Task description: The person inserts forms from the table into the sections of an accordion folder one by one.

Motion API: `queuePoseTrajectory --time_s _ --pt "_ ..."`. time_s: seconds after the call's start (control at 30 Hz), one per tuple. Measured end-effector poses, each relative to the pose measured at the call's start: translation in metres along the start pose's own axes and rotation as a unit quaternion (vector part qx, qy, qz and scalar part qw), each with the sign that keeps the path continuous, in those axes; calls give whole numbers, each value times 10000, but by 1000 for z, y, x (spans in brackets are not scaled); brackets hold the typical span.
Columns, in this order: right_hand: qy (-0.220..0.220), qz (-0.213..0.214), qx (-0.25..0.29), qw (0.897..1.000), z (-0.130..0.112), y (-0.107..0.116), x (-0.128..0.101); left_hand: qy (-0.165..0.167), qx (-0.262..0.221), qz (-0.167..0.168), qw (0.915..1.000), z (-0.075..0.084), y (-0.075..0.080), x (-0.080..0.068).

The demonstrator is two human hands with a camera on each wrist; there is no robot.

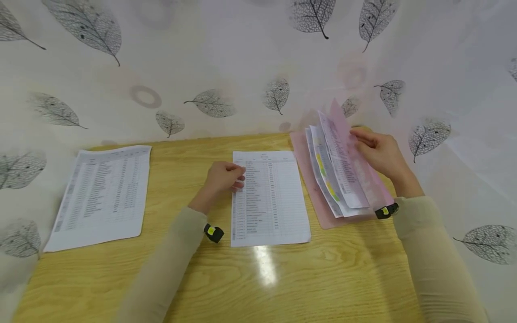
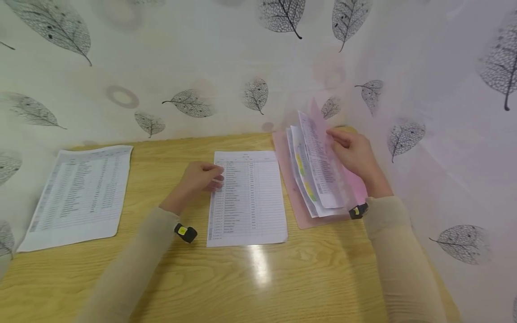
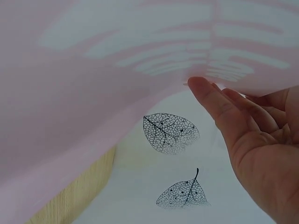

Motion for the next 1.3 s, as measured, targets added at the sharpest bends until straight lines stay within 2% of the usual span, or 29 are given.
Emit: queuePoseTrajectory --time_s 0.17,0.4,0.53,0.73,1.07,1.3 --pt "21 -10 -47 10000 0 -1 0 296 32 153 9994 -16 22 4" --pt "86 34 -11 10000 -1 -1 -2 584 -40 114 9982 -28 33 7" --pt "93 42 -30 9999 -1 -1 -3 761 -55 2 9971 -34 36 8" --pt "138 47 -7 9999 -3 -3 -2 784 -59 -57 9969 -38 35 9" --pt "195 74 55 9998 -6 -5 0 863 -152 67 9961 -43 34 12" --pt "180 76 6 9998 -5 -6 0 734 259 196 9968 -40 32 13"
Point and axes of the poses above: each hand's wrist, its own x-axis towards the middle knuckle, its own y-axis out of the back of the hand, z = x × y, the point moved 7 cm from there along x, towards the middle knuckle, and after that the axes turned 11 degrees about z, right-handed, at the moved point
